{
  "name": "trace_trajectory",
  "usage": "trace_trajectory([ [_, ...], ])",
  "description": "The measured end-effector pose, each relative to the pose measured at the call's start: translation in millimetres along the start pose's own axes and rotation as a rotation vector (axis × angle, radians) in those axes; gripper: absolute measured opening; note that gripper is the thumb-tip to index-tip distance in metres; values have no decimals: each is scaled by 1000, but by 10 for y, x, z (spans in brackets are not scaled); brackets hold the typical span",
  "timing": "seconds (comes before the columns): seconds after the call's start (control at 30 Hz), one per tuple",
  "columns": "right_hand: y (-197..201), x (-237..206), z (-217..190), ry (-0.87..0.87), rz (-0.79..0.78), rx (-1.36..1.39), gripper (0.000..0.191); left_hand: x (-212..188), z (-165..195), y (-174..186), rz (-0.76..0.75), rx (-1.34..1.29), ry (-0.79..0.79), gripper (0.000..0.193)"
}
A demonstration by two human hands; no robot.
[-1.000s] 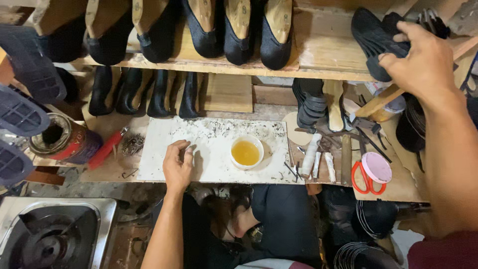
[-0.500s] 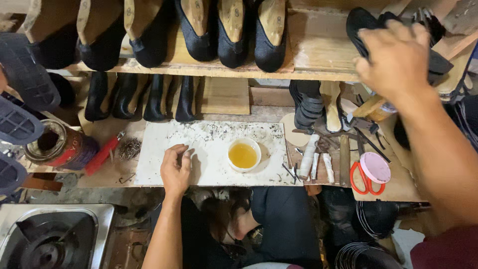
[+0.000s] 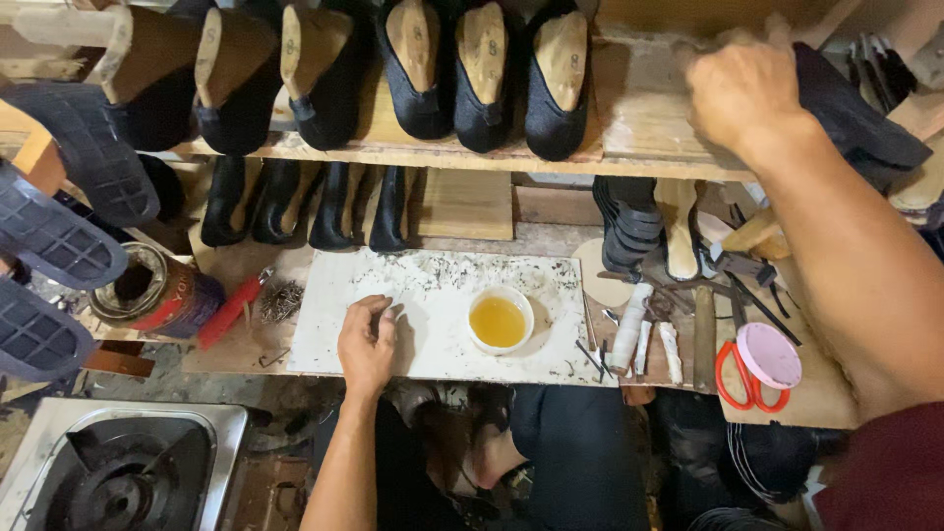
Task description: The person applies a yellow liquid to the inner sole of a black shoe using their fingers, then places the shoe on a shelf. They repeat this process with another shoe, handling each one individually and returning them to the shelf.
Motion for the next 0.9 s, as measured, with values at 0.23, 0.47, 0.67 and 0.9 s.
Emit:
trace_trajectory([
  [0.23, -13, 228, 6, -47, -25, 228, 46, -8, -2, -9, 31, -26, 37, 18],
  [0.47, -64, 268, -46, -56, 101, 115, 27, 0, 9, -21, 29, 40, 12, 15],
  [0.67, 78, 221, -166, 37, 242, 96, 32, -8, 18, -24, 21, -11, 5, 15],
  [0.9, 599, -402, -197, -101, 328, 1158, 31, -12, 17, -20, 24, -26, -10, 15],
])
Point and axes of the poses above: each hand's wrist, its own x-axis towards the middle knuckle, its own y-axis out of the back of the hand, z = x × y, the point moved 5 cm from there along x, towards the middle knuckle, and after that the axes turned 13 degrees about -x, right-handed, at the moved point
